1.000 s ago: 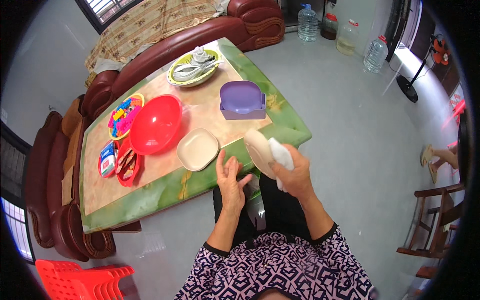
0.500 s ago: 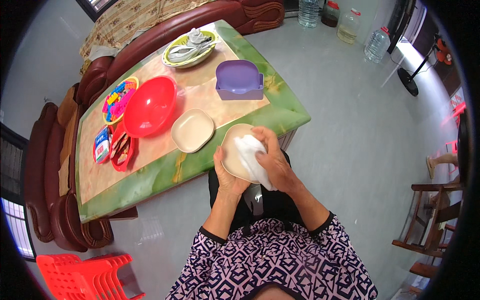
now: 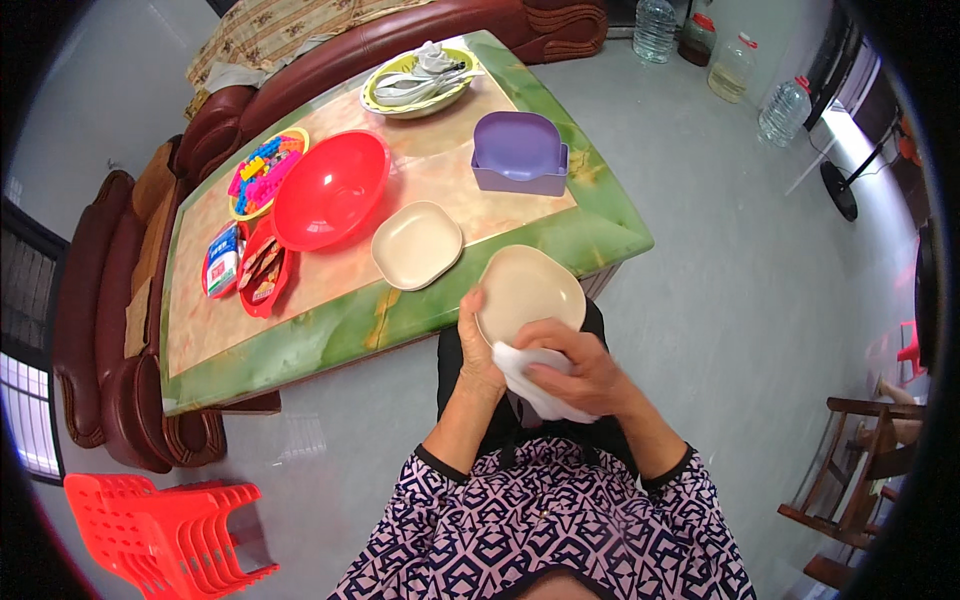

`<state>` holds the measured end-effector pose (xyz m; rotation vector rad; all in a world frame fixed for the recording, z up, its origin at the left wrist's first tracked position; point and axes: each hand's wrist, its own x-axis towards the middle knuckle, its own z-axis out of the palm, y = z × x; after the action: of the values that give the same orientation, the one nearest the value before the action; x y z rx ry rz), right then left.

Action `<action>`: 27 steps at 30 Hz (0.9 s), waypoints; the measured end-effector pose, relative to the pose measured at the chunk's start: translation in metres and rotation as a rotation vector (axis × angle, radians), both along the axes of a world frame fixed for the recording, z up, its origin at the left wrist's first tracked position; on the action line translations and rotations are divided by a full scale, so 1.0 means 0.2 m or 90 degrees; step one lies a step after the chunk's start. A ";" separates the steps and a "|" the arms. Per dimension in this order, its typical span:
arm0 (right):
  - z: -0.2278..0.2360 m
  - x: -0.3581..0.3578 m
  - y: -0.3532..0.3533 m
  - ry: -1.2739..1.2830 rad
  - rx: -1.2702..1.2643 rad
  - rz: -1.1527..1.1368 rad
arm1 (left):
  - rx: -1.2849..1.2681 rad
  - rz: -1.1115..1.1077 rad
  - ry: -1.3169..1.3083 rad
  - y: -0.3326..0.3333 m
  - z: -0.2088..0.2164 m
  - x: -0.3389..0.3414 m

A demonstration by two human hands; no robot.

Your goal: The person wipes the interior and exterior surfaces of several plastic containers and lids using a white cloth. The person handles a purple container, a beige container, and a purple lid, wiping them individually and placing them back on the table.

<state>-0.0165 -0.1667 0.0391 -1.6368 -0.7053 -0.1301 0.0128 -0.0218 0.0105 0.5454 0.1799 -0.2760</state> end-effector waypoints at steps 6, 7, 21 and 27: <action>0.07 0.13 0.02 0.070 0.120 -0.392 | -0.084 -0.041 -0.014 -0.04 0.01 -0.02; 0.01 0.18 0.05 -0.076 -0.015 -0.452 | -0.068 -0.031 -0.015 -0.05 0.02 -0.02; -0.09 0.20 0.17 -0.299 -0.287 -0.200 | -0.082 -0.027 -0.012 0.01 0.04 -0.01; -0.06 0.18 0.16 -0.306 -0.556 -0.350 | -0.008 0.020 -0.027 0.04 0.04 -0.03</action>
<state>0.0195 -0.1353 0.0277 -2.6679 -0.6878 -0.7082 0.0074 -0.0133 0.0181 0.5356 0.1447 -0.2348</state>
